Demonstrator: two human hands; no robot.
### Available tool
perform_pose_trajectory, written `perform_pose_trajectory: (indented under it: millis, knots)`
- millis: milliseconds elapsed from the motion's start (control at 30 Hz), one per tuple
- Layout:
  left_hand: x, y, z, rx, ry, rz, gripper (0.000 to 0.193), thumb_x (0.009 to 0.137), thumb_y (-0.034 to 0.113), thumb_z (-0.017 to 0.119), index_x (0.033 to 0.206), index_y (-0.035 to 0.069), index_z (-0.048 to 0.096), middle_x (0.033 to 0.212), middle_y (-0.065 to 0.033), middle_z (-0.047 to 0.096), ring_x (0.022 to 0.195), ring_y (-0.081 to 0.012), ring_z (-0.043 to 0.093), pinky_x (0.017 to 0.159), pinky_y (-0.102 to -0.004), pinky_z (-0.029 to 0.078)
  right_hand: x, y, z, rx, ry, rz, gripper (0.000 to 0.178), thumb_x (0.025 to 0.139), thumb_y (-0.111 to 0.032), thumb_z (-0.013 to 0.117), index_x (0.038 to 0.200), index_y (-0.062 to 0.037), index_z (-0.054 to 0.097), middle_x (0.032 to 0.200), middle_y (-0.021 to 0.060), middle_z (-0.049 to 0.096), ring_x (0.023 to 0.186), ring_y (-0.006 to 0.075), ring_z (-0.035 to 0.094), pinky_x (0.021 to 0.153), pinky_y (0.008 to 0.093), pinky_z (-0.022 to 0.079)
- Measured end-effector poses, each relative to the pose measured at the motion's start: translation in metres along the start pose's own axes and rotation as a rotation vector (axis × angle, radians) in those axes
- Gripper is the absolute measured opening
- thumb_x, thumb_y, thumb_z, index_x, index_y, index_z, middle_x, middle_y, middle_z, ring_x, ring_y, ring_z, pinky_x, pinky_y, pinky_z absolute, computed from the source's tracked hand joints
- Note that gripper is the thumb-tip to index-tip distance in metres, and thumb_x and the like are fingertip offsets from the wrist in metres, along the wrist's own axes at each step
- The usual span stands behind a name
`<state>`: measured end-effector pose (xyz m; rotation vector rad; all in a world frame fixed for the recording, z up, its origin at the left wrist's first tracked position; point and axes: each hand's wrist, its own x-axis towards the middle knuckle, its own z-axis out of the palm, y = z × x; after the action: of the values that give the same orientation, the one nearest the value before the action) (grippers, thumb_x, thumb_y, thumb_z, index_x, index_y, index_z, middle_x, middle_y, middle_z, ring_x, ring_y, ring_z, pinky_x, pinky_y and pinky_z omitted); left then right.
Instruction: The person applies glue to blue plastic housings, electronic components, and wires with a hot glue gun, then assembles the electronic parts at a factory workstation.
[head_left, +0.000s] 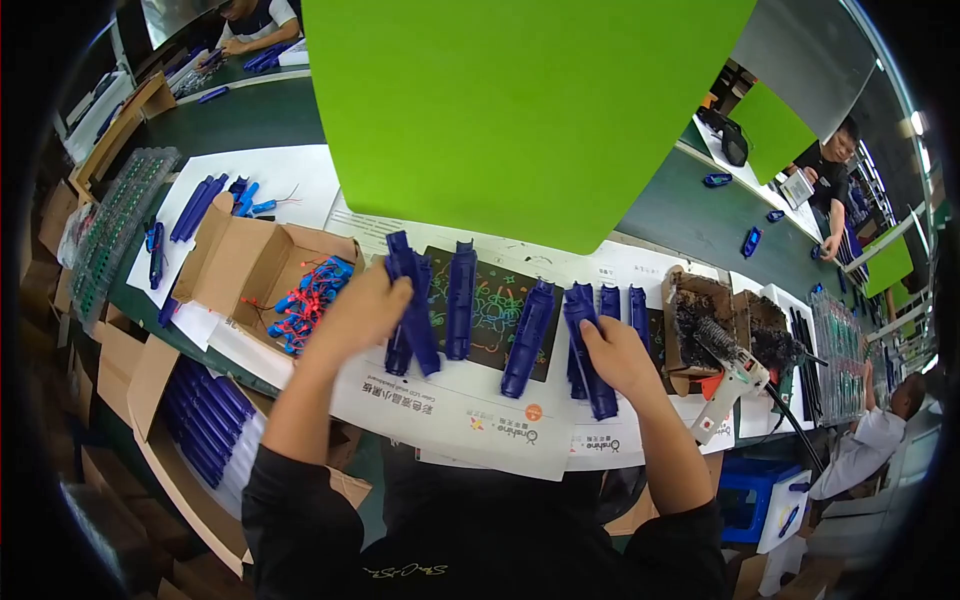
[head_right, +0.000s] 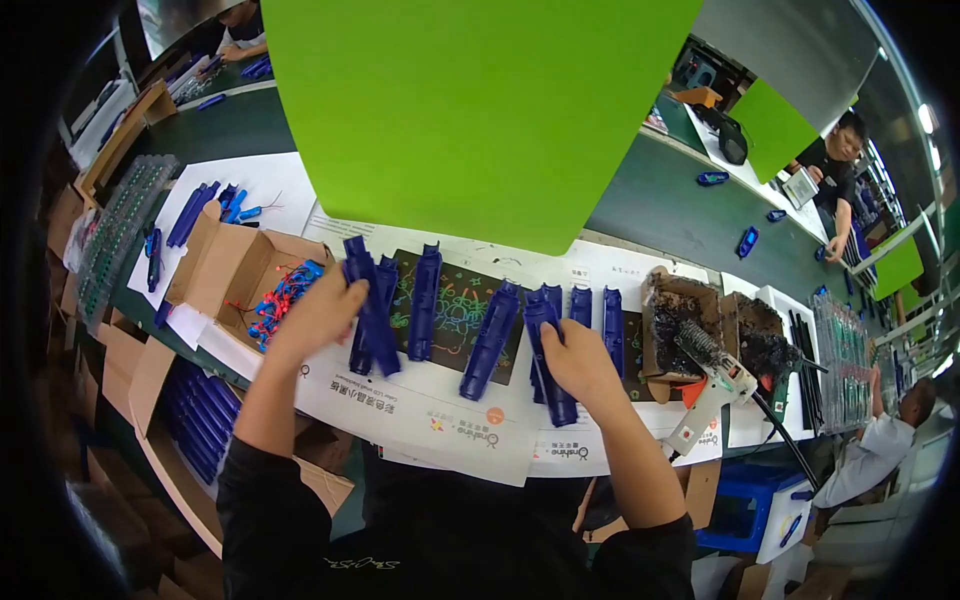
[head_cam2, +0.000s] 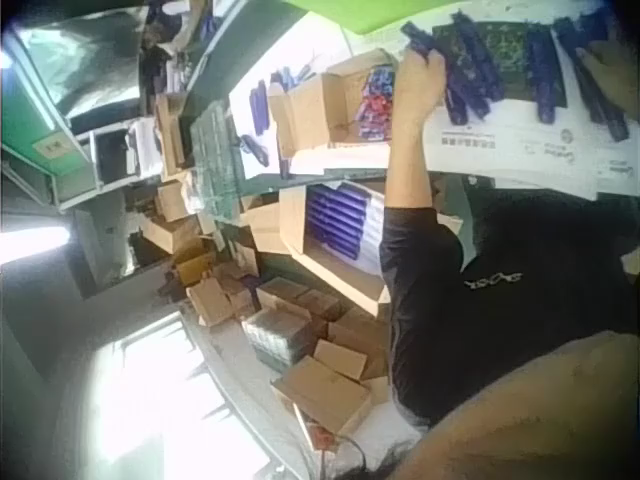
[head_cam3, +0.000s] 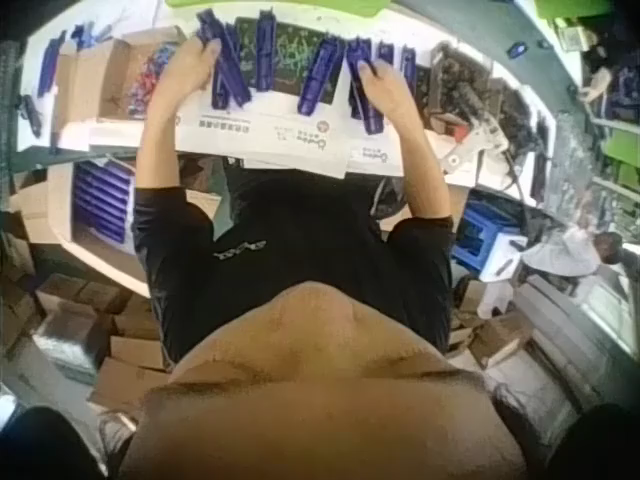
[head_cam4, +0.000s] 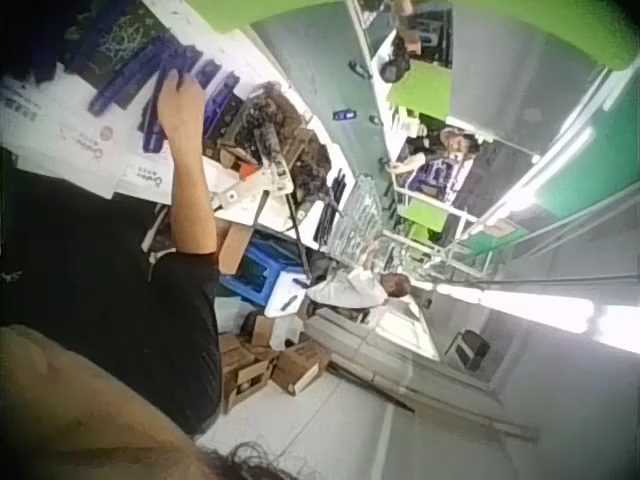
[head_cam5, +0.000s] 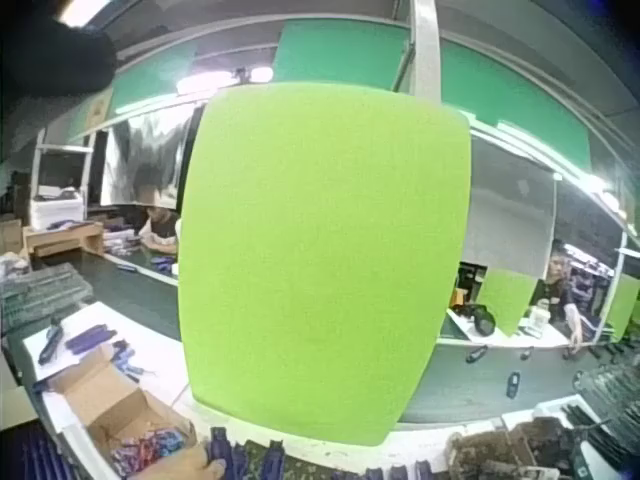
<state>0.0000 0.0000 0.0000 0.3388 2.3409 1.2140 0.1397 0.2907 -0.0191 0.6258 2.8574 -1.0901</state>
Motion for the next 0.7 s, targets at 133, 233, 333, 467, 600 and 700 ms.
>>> perform_pose_trajectory:
  millis: [133,233,333,467,600,700]
  knots:
    - [0.010,0.024,-0.027,-0.118,-0.050,-0.071,0.028,0.086,0.026,0.044,0.088,-0.001,0.053,0.063,-0.0051,0.054,0.048,-0.0151,0.051,0.047,-0.0307,0.045,0.016,-0.034,0.013,-0.225,0.034,0.061,0.042,0.087,-0.030,0.043,0.076,0.0049,0.063,0.079,0.0276,0.060,0.079,0.0425,0.059,0.075,0.0466,0.047]
    - [0.009,0.010,-0.002,-0.531,-0.218,-0.043,0.028,0.089,0.024,0.039,0.092,0.000,0.054,0.075,-0.0135,0.063,0.058,-0.0212,0.060,0.055,-0.0304,0.051,0.018,-0.036,0.018,-0.419,0.052,0.061,0.042,0.087,-0.031,0.043,0.074,0.0027,0.065,0.076,0.0245,0.062,0.075,0.0401,0.061,0.070,0.0447,0.050]
    - [-0.001,0.017,0.038,-0.734,-0.292,-0.049,0.034,0.093,0.031,0.037,0.100,0.001,0.051,0.070,-0.0118,0.061,0.056,-0.0206,0.059,0.053,-0.0298,0.050,0.018,-0.037,0.014,-0.555,0.062,0.059,0.041,0.088,-0.032,0.044,0.075,0.0002,0.067,0.075,0.0217,0.064,0.072,0.0375,0.063,0.067,0.0424,0.052]
    - [-0.009,0.037,0.081,-0.831,-0.415,-0.066,0.053,0.093,0.049,0.026,0.101,0.004,0.051,0.061,-0.0091,0.056,0.053,-0.0183,0.055,0.049,-0.0309,0.047,0.002,-0.030,-0.007,-0.549,0.118,0.027,0.040,0.088,-0.035,0.046,0.072,-0.0041,0.066,0.070,0.0185,0.063,0.068,0.0358,0.063,0.062,0.0417,0.051]
    - [-0.018,0.046,0.100,-0.975,-0.521,-0.066,0.058,0.092,0.051,0.018,0.100,0.004,0.050,0.063,-0.0110,0.056,0.055,-0.0211,0.055,0.053,-0.0330,0.047,-0.063,-0.015,-0.049,-0.132,0.318,-0.131,0.031,0.086,-0.027,0.056,0.067,-0.0019,0.060,0.056,0.0165,0.055,0.047,0.0276,0.055,0.046,0.0376,0.040]
    - [-0.029,0.059,0.114,-1.092,-0.586,-0.080,0.054,0.093,0.048,0.020,0.101,0.005,0.049,0.069,-0.0136,0.057,0.064,-0.0257,0.058,0.058,-0.0380,0.049,-0.138,0.034,-0.090,0.008,0.619,0.226,0.029,0.085,-0.019,0.060,0.067,0.0036,0.058,0.048,0.0087,0.048,0.046,0.0079,0.039,0.042,0.0305,0.032]
